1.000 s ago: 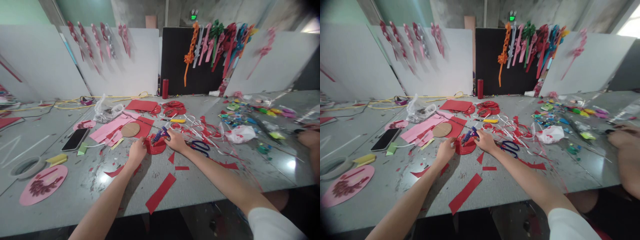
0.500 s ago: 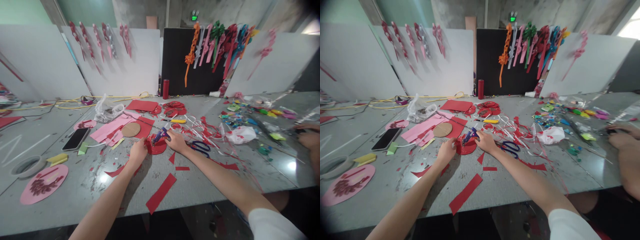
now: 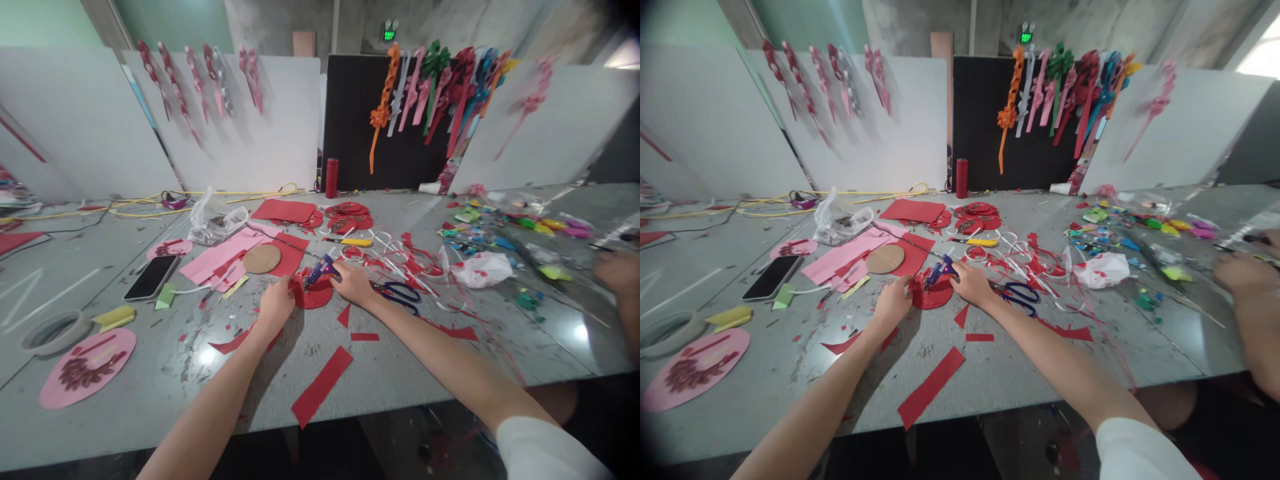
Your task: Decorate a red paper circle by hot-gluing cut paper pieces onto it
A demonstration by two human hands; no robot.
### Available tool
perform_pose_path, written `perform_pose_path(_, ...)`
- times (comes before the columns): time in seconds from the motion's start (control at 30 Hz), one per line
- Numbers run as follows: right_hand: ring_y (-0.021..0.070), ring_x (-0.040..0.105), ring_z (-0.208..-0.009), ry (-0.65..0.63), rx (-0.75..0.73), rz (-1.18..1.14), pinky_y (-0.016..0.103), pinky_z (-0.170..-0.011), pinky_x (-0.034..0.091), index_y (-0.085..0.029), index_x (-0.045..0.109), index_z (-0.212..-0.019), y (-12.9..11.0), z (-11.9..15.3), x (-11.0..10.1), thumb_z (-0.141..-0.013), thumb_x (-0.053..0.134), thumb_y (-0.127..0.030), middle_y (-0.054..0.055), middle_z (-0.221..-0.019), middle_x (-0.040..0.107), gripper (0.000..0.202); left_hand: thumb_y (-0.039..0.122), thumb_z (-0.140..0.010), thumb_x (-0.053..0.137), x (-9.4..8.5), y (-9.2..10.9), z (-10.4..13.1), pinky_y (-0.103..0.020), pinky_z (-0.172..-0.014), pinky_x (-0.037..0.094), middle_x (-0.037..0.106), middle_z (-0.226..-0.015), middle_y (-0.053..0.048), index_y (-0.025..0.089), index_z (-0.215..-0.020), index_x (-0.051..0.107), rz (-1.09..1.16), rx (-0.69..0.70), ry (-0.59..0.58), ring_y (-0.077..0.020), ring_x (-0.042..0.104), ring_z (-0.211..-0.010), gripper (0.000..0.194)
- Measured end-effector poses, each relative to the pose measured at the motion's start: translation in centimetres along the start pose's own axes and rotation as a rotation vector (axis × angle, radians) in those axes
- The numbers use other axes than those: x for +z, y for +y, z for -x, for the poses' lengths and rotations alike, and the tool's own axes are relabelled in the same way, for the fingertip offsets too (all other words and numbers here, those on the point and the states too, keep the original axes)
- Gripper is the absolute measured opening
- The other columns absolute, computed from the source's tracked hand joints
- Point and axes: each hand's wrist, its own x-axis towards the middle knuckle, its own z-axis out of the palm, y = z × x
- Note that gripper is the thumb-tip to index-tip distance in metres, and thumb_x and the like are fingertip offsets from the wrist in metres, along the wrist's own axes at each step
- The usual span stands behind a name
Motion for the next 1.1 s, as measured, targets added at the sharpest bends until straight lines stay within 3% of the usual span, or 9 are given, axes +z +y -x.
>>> perform_pose_path(0.33, 0.0268, 0.071, -0.108, -0.031, 0.021, -0.001, 0.033, -0.088, 0.052, -0.020, 0.065, -0.128, -0.26, -0.03, -0.28, -0.100, 0.061, -0.031, 0.011, -0.119, 0.075, 0.030, 0.016, -0.094, 0.053, 0.23, -0.22, -0.13, -0.034, -0.092, 0.055, 0.080, -0.110, -0.013, 0.023, -0.132, 0.067, -0.013, 0.006, 0.000, -0.0303, 0.075, -0.112, 0.041)
perform_pose_path(1.1, 0.0257, 0.072, -0.102, 0.055, 0.006, -0.043, 0.031, -0.080, 0.049, -0.021, 0.070, -0.114, 0.20, 0.18, 0.07, -0.094, 0.063, -0.026, 0.007, -0.108, 0.077, 0.022, 0.014, -0.093, 0.054, 0.03, -0.13, 0.04, -0.033, -0.097, 0.055, 0.080, -0.114, -0.012, 0.024, -0.132, 0.066, 0.025, 0.015, 0.011, -0.0278, 0.073, -0.116, 0.041)
